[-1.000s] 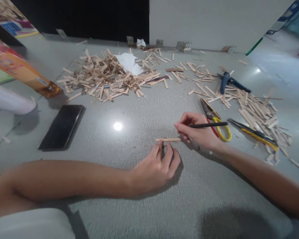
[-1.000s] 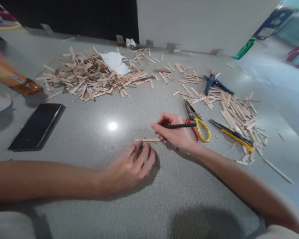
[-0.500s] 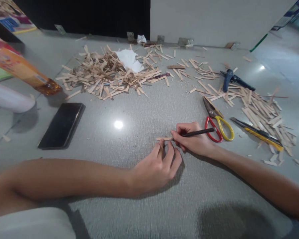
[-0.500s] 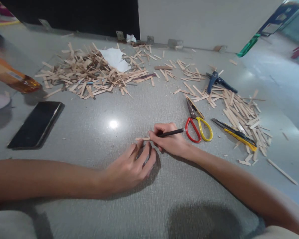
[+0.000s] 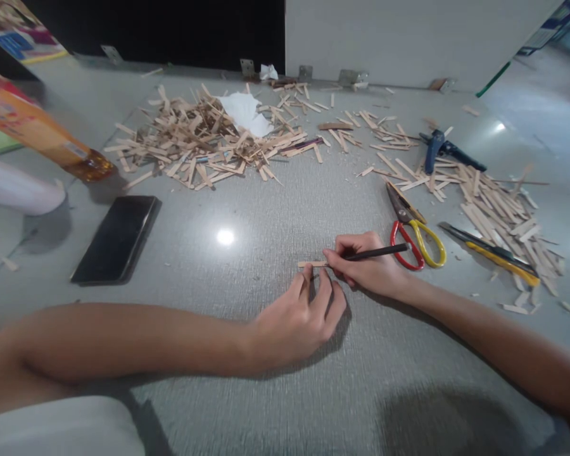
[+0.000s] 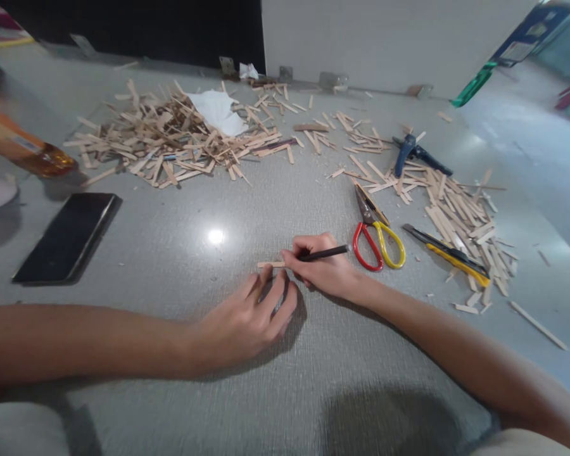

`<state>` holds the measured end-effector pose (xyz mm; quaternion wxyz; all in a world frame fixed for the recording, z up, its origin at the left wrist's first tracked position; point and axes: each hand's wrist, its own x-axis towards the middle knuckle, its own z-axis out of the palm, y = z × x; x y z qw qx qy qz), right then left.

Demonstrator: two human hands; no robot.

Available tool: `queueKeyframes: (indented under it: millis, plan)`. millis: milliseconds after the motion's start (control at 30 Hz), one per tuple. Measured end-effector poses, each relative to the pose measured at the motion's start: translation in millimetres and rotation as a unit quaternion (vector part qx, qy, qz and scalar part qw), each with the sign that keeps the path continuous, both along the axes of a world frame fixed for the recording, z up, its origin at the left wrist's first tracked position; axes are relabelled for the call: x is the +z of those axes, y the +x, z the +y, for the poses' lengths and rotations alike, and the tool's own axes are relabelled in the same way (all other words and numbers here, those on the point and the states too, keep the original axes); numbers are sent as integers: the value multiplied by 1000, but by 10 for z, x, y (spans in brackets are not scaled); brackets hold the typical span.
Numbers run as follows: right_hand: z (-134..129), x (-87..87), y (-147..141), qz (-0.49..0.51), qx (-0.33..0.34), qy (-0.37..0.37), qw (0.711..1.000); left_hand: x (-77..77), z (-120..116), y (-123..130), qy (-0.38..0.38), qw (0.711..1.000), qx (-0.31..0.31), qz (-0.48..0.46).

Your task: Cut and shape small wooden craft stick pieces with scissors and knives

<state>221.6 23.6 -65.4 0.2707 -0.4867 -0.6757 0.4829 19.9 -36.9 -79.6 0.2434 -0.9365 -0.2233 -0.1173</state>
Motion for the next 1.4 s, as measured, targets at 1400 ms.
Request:
queueKeyframes:
  millis: [1400]
  plan:
    - [5,16,-18,39,-33,-62,997,2,-2,13,15,1000,0,-2]
